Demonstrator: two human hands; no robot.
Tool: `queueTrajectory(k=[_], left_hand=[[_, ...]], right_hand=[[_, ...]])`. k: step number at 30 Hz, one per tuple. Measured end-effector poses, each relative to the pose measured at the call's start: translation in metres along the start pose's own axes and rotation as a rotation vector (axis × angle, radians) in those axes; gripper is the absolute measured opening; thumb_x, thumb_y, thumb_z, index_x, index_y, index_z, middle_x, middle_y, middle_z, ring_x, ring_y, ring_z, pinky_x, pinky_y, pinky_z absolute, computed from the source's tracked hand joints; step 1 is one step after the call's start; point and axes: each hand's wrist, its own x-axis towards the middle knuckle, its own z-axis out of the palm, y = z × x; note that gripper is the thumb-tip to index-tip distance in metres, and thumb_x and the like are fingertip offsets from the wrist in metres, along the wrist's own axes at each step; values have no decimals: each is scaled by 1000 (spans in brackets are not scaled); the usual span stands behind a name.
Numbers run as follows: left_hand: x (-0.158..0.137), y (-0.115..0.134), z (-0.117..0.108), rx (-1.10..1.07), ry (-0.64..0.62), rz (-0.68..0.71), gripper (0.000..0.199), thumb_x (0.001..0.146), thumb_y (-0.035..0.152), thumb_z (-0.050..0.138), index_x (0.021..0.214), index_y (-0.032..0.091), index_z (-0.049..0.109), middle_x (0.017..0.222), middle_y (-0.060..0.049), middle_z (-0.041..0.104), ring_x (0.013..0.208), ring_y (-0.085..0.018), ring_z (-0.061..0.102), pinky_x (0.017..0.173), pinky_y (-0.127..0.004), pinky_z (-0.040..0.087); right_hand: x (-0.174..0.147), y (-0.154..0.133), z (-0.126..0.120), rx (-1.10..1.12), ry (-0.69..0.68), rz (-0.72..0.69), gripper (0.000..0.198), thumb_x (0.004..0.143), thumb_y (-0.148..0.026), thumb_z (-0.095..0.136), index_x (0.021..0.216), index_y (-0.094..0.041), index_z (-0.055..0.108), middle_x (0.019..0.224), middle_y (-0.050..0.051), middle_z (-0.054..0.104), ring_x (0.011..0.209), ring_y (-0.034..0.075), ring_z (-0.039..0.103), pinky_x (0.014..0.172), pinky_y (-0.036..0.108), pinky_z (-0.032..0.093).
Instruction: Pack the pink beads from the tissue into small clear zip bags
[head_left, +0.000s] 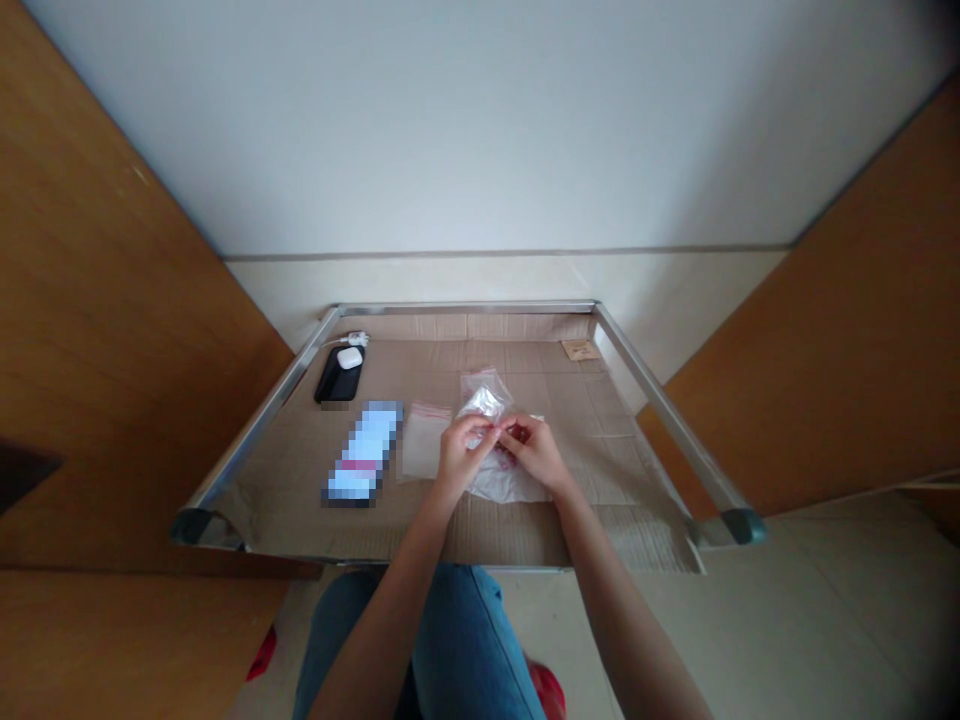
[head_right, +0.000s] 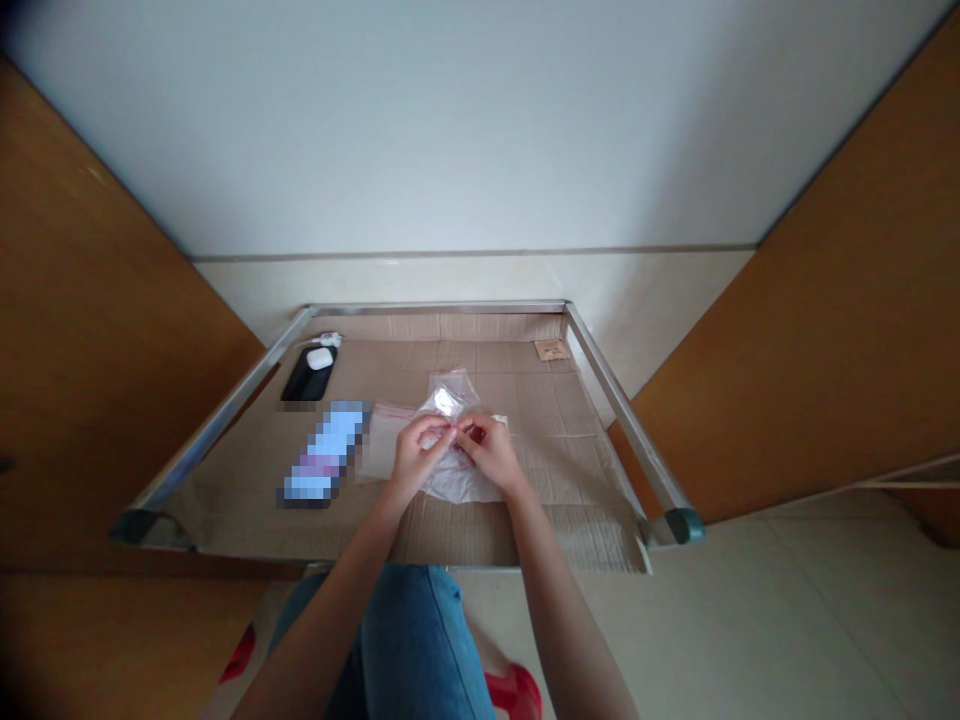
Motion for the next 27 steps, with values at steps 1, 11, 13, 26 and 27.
queueTrajectory(k=[1, 11, 13, 26, 27], left_hand=[[0, 1, 0, 11, 7, 12, 19, 74, 34, 63, 78, 16, 61, 82, -5, 62, 76, -15, 61, 66, -24, 51], [1, -2, -1, 61, 7, 16, 20, 78, 35, 59, 84, 16, 61, 85, -6, 62, 78, -15, 61, 61, -21, 49], [1, -3, -1, 73, 15, 33, 20, 79, 35, 57, 83, 16, 61, 84, -5, 63, 77, -15, 61, 64, -22, 48], [1, -4, 0, 187, -40, 116, 14, 85, 27, 48, 82, 18, 58, 82, -3, 62, 77, -13, 58, 68, -22, 46], [1, -4, 0, 208, -56, 130, 14, 85, 25, 47, 83, 18, 58, 83, -3, 62, 78, -13, 58, 68, -22, 46]], right_hand=[[0, 0, 0, -24, -1, -24, 18, 77, -34, 60, 75, -17, 63, 70, 2, 63, 62, 13, 56, 60, 24, 43], [0, -2, 0, -37, -33, -72, 18, 79, -34, 58, 78, -18, 66, 74, 4, 66, 65, 15, 58, 60, 25, 44], [0, -3, 0, -34, -32, -63, 19, 79, -35, 59, 77, -18, 67, 72, 3, 66, 64, 14, 58, 59, 24, 44], [-1, -2, 1, -85, -18, 8, 22, 80, -38, 55, 76, -17, 62, 65, 1, 61, 55, 11, 53, 53, 22, 40], [-1, -2, 1, -128, -14, 2, 23, 81, -39, 54, 76, -17, 61, 65, 1, 61, 56, 12, 53, 54, 22, 39]])
